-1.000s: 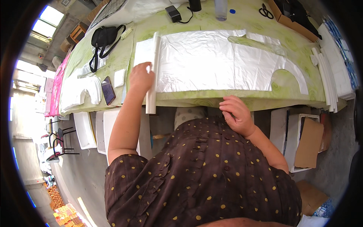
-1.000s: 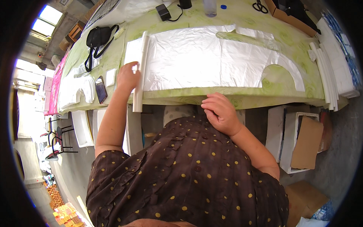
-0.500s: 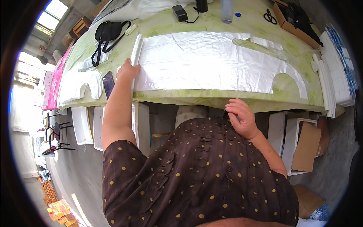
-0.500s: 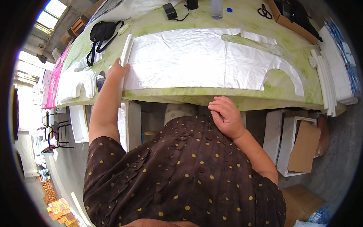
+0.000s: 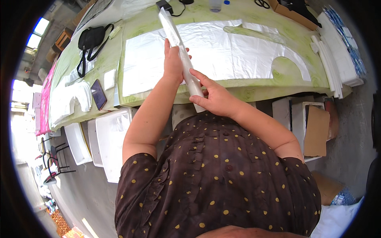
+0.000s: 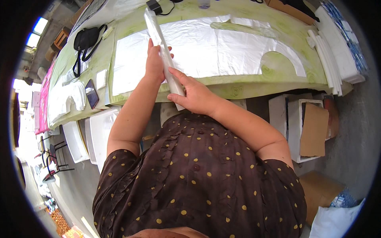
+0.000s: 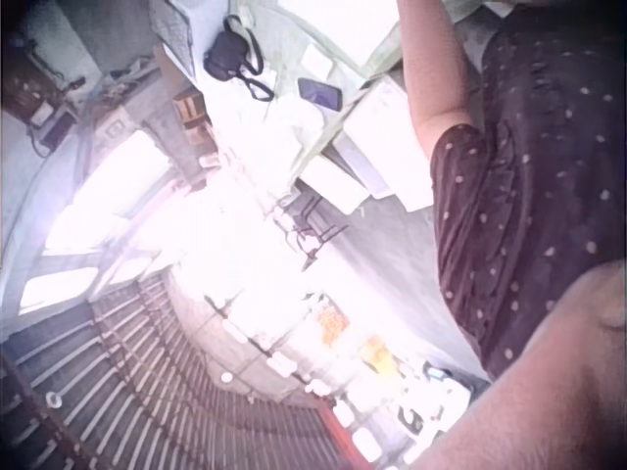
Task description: The person wraps white rectangular items in clear plastic film on a green table. They roll the film over each item, fold the edges, and place the wrapped items into a white tray. The process is repeated for multiple items.
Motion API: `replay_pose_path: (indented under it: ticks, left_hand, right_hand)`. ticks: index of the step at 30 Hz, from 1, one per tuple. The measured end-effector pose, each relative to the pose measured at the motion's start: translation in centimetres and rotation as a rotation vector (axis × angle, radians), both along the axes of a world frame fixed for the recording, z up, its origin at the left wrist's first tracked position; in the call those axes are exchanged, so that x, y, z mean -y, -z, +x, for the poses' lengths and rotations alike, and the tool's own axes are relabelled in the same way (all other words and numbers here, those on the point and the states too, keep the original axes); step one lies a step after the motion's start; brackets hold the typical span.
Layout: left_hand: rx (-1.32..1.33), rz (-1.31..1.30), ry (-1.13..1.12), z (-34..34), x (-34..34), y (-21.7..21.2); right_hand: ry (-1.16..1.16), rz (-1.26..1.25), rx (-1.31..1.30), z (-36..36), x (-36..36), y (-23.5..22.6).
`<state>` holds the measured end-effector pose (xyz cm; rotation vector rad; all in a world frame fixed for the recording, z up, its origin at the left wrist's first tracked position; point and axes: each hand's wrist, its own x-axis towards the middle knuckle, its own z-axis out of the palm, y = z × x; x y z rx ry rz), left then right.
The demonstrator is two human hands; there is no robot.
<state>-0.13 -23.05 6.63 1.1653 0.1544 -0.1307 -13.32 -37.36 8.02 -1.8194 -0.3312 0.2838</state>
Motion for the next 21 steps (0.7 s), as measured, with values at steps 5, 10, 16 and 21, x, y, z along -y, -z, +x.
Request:
replay_pose_path:
  ticks: [5, 10, 16, 21]
  left_hand:
    - [0.098, 0.19, 0.076, -1.2, 3.4, 1.5]
    - [0.132, 0.458, 0.132, -0.3, 5.3, 2.0]
    - [0.217, 0.822, 0.35, 0.3, 5.8, 1.3]
    - [0.321, 0.981, 0.323, 3.7, 4.3, 2.7]
  right_hand:
    - [0.114, -0.09, 0.022, -1.2, 2.1, 1.4]
    - [0.096, -0.145, 0.111, -1.8, 3.6, 2.3]
    - [0.207, -0.095, -0.078, -2.0, 5.0, 2.5]
    - [0.221, -0.157, -0.133, -3.7, 7.7, 2.8]
